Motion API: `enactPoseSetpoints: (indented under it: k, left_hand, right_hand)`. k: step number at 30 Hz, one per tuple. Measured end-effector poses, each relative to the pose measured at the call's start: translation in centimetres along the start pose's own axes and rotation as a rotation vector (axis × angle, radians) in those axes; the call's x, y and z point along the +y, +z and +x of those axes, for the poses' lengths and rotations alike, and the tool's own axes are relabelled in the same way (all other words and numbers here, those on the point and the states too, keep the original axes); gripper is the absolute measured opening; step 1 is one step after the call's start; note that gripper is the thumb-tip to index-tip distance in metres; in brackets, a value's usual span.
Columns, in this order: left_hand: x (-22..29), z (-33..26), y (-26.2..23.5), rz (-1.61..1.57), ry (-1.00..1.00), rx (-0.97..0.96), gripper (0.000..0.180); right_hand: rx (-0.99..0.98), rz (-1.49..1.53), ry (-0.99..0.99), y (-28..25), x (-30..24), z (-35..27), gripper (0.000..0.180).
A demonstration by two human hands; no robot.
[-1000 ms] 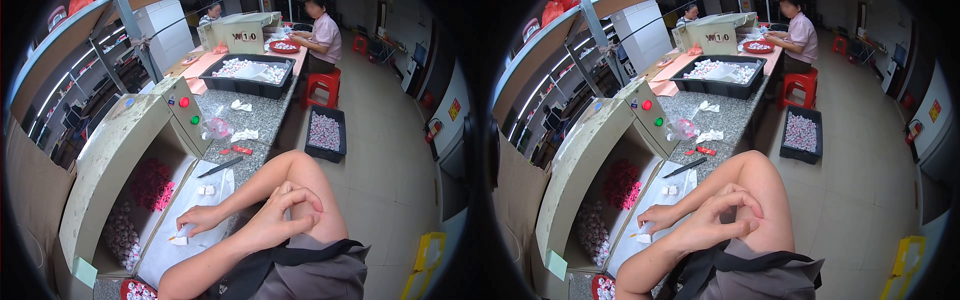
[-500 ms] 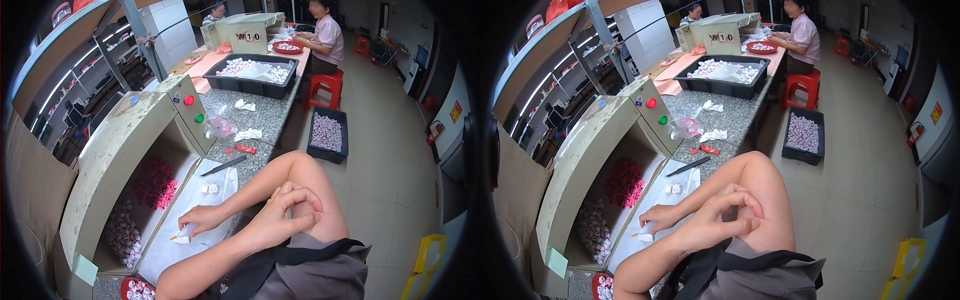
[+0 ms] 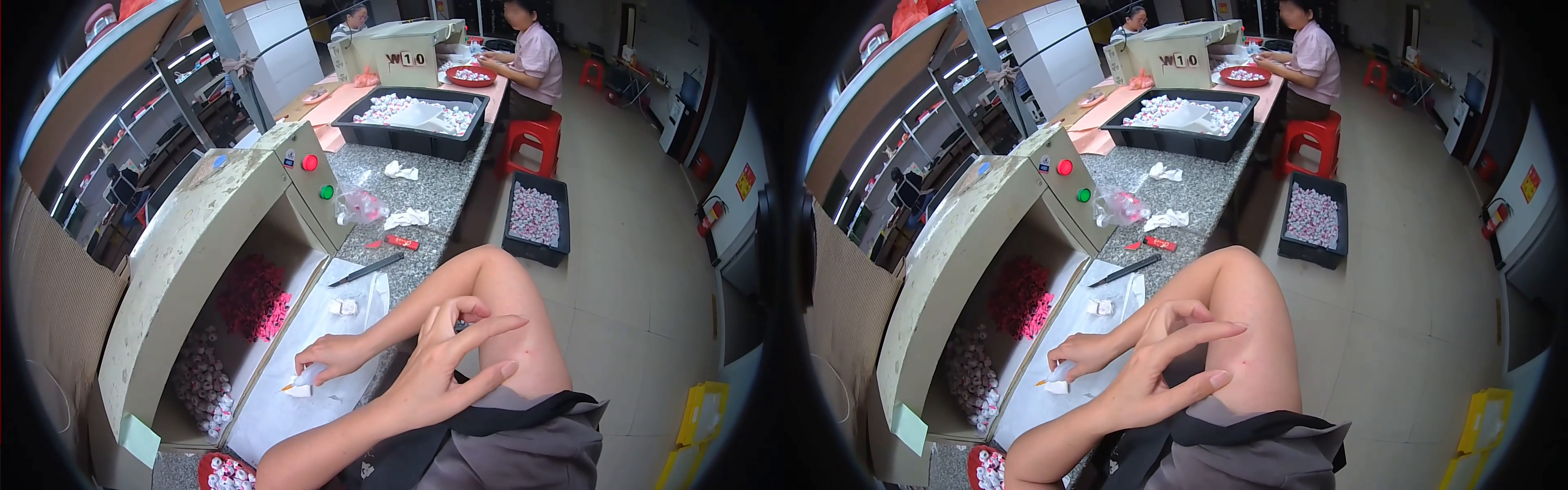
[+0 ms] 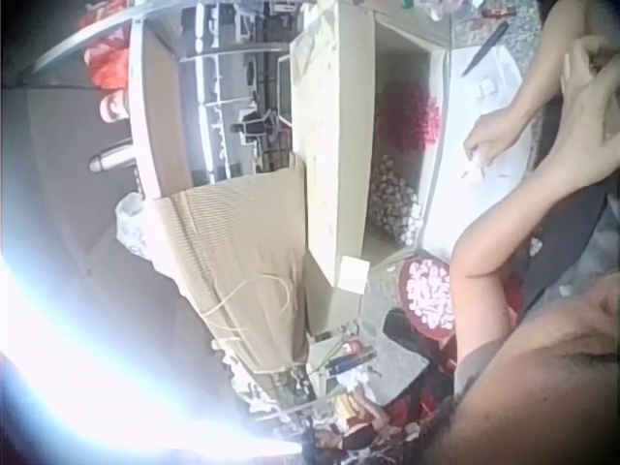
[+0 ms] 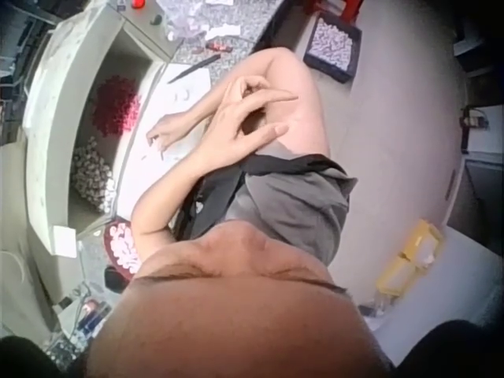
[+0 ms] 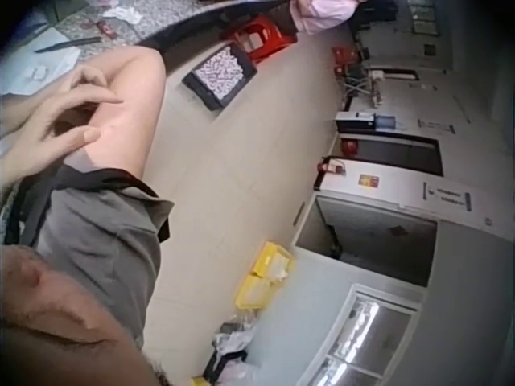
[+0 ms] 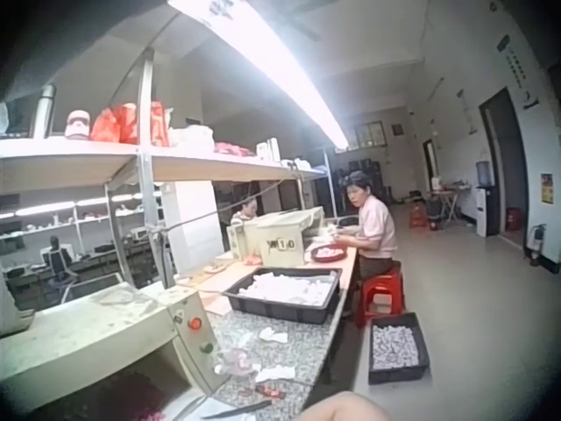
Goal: Assembling small pink and white components using a glue applicator at a workstation.
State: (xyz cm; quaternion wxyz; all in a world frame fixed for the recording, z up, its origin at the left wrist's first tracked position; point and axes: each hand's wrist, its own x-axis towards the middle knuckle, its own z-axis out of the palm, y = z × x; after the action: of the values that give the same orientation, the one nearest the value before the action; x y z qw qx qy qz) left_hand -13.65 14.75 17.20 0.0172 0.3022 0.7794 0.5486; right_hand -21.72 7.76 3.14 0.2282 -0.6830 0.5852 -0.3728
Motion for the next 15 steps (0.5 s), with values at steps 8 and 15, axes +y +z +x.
enactPoseSetpoints:
  k: [8,15]
  left_hand:
    - [-0.35,-0.5,-0.13,0.033,0.166,0.021,0.03]
    - [-0.37,-0.51,-0.39,0.202,0.235,-0.064,0.029]
  right_hand:
    - [-0.01,-0.005,-0.001,0.34,-0.2,0.21,0.034]
    - [-0.024,-0.007,0.014,0.42,-0.19,0.3,0.034]
